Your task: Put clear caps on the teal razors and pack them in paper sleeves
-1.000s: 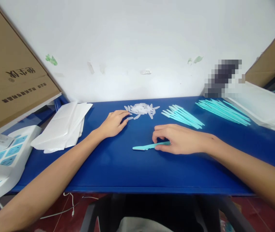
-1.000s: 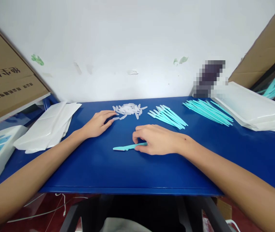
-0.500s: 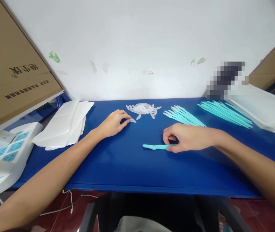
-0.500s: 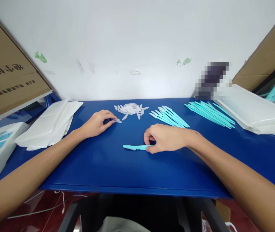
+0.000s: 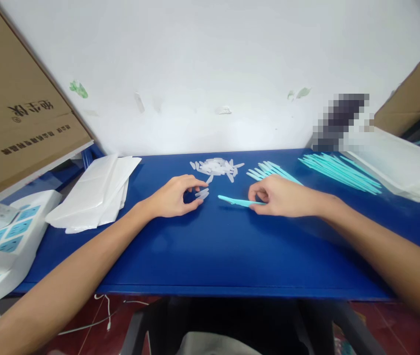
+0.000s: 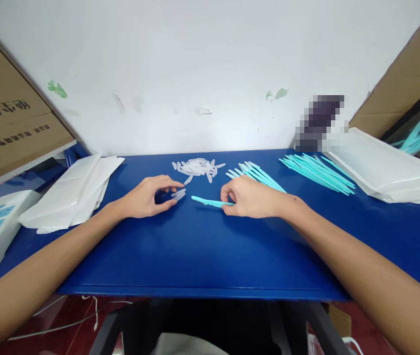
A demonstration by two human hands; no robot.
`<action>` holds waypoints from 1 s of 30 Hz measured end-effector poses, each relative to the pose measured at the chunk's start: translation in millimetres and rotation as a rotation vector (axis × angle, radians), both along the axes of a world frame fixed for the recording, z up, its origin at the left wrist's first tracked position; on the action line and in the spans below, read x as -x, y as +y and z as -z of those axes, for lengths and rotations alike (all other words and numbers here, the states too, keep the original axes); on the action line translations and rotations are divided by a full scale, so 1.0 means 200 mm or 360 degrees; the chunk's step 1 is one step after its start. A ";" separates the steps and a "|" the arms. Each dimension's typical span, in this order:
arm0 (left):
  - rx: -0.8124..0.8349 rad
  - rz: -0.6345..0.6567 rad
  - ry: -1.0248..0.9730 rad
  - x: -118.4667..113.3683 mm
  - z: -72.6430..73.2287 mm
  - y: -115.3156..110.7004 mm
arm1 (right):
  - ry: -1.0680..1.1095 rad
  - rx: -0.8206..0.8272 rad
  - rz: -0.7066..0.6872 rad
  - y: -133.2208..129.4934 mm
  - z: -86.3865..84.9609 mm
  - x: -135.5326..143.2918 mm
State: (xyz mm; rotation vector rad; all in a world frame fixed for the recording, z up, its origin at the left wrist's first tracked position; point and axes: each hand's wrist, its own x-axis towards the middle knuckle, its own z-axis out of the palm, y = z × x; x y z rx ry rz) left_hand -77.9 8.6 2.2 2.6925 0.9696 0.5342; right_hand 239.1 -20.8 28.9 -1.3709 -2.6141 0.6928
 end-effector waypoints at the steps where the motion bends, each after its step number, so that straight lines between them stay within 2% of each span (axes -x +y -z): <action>1: -0.0015 -0.0014 0.0041 0.00 -0.01 0.00 | 0.0004 -0.0072 -0.0009 0.01 0.01 0.00; 5: -0.0048 -0.0031 0.0179 0.00 -0.03 -0.02 | 0.0070 -0.0419 -0.0016 0.04 0.04 0.00; 10: -0.0041 0.0070 0.0229 0.02 -0.04 -0.01 | 0.0040 -0.0444 0.0289 0.06 0.05 -0.01; 13: -0.0043 0.0087 0.0219 0.02 -0.03 0.00 | 0.0107 -0.0544 0.0365 0.07 0.08 -0.03; 17: -0.0030 0.0048 0.0188 0.03 -0.02 0.01 | 0.0153 -0.0641 0.0321 0.09 0.12 -0.03; 24: -0.0037 0.0081 0.0236 0.06 -0.07 0.01 | 0.0155 -0.0583 0.0219 0.08 0.15 0.01; 26: 0.0086 0.0095 0.0213 0.06 -0.09 0.01 | 0.0199 -0.0582 0.0196 0.08 0.14 0.01; 30: 0.0569 0.0020 0.0156 0.05 -0.13 -0.02 | 0.0232 -0.0591 0.0168 0.08 0.14 0.01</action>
